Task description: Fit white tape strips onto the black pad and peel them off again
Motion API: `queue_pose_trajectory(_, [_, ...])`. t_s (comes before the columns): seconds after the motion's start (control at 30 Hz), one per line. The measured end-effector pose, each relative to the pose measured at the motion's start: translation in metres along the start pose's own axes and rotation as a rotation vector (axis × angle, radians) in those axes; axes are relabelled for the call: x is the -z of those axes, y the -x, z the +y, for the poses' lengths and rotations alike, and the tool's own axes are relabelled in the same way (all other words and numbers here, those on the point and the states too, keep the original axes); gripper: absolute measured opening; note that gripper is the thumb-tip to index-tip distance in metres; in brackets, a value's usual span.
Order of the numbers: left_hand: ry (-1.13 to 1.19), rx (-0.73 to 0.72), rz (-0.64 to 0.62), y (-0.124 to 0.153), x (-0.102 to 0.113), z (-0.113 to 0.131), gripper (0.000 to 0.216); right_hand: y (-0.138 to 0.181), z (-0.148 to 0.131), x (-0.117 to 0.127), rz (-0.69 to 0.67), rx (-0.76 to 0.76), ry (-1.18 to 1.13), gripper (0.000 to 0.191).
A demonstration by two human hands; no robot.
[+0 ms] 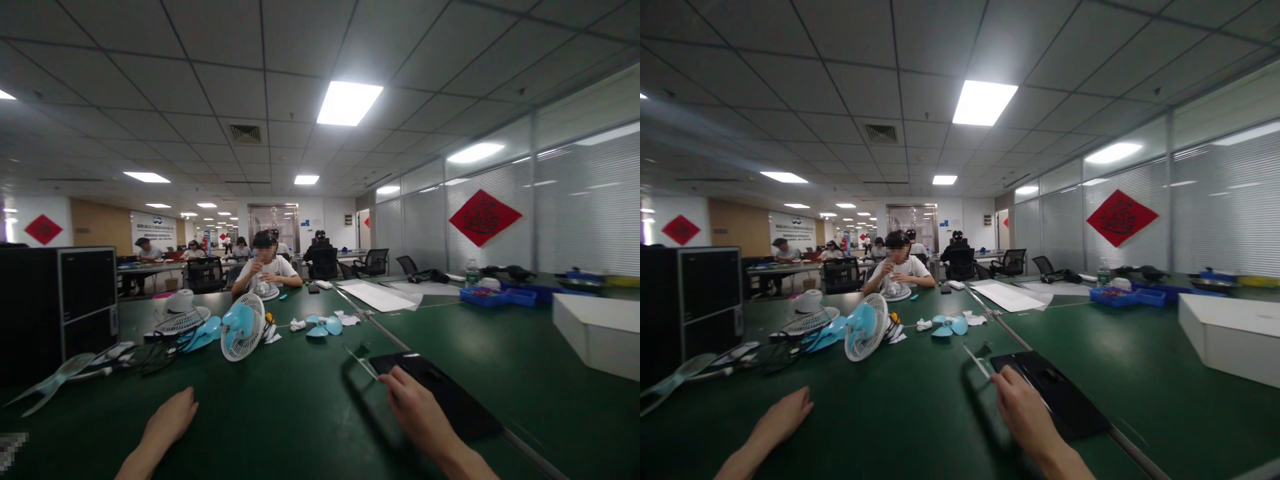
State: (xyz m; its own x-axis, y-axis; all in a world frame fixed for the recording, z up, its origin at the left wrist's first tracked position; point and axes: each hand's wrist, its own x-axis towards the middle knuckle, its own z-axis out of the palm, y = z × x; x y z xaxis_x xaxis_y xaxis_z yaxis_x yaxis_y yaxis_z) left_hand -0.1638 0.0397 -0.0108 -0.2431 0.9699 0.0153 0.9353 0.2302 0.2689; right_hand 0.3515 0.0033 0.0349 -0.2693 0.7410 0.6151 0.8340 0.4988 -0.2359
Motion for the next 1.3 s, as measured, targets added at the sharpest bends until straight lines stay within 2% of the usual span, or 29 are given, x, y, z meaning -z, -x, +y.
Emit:
queue_pose_trajectory(0.13, [-0.001, -0.012, 0.01, -0.006, -0.005, -0.006, 0.031, 0.007, -0.005, -0.011, -0.2, 0.042, 0.004, 0.024])
queue_pose_trajectory(0.23, [0.001, -0.015, 0.01, -0.005, -0.004, -0.005, 0.03, 0.004, 0.01, -0.004, -0.211, -0.041, -0.019, 0.023])
queue_pose_trajectory(0.33, [0.0, -0.01, 0.007, -0.003, -0.002, -0.003, 0.031, -0.008, 0.046, 0.012, -0.118, -0.235, 0.103, 0.03])
queue_pose_trajectory(0.4, [0.011, -0.002, -0.004, -0.001, -0.001, -0.001, 0.031, -0.016, 0.077, 0.022, -0.1, -0.379, 0.277, 0.026])
queue_pose_trajectory(0.47, [0.02, 0.004, -0.002, -0.001, 0.0, 0.0, 0.032, -0.021, 0.105, 0.029, -0.154, -0.506, 0.37, 0.021])
queue_pose_trajectory(0.53, [0.015, 0.006, 0.002, -0.001, 0.0, 0.001, 0.032, -0.024, 0.125, 0.03, -0.256, -0.601, 0.323, 0.02])
queue_pose_trajectory(0.6, [-0.008, 0.0, 0.005, 0.0, 0.0, 0.002, 0.031, -0.024, 0.137, 0.028, -0.3, -0.635, 0.258, 0.021])
queue_pose_trajectory(0.73, [-0.014, -0.01, -0.006, 0.002, 0.003, 0.004, 0.029, -0.021, 0.148, 0.027, -0.233, -0.667, 0.268, 0.023])
queue_pose_trajectory(0.83, [0.012, -0.002, -0.006, 0.005, 0.005, 0.006, 0.027, -0.022, 0.151, 0.033, -0.112, -0.686, 0.312, 0.032])
queue_pose_trajectory(0.93, [0.022, -0.003, 0.018, 0.007, 0.005, 0.006, 0.027, -0.028, 0.14, 0.041, 0.073, -0.624, 0.307, 0.04])
queue_pose_trajectory(1.03, [0.027, 0.001, 0.022, 0.005, 0.003, 0.005, 0.026, -0.043, 0.112, 0.04, 0.184, -0.505, 0.183, 0.042])
queue_pose_trajectory(1.13, [0.048, 0.004, 0.023, 0.004, 0.002, 0.004, 0.026, -0.06, 0.069, 0.028, 0.141, -0.347, 0.051, 0.036])
queue_pose_trajectory(1.2, [0.064, 0.005, 0.026, 0.004, 0.002, 0.003, 0.027, -0.071, 0.035, 0.015, 0.077, -0.162, -0.118, 0.032])
queue_pose_trajectory(1.3, [0.072, 0.002, 0.016, 0.004, 0.003, 0.002, 0.027, -0.082, -0.018, -0.008, -0.093, 0.026, -0.232, 0.022])
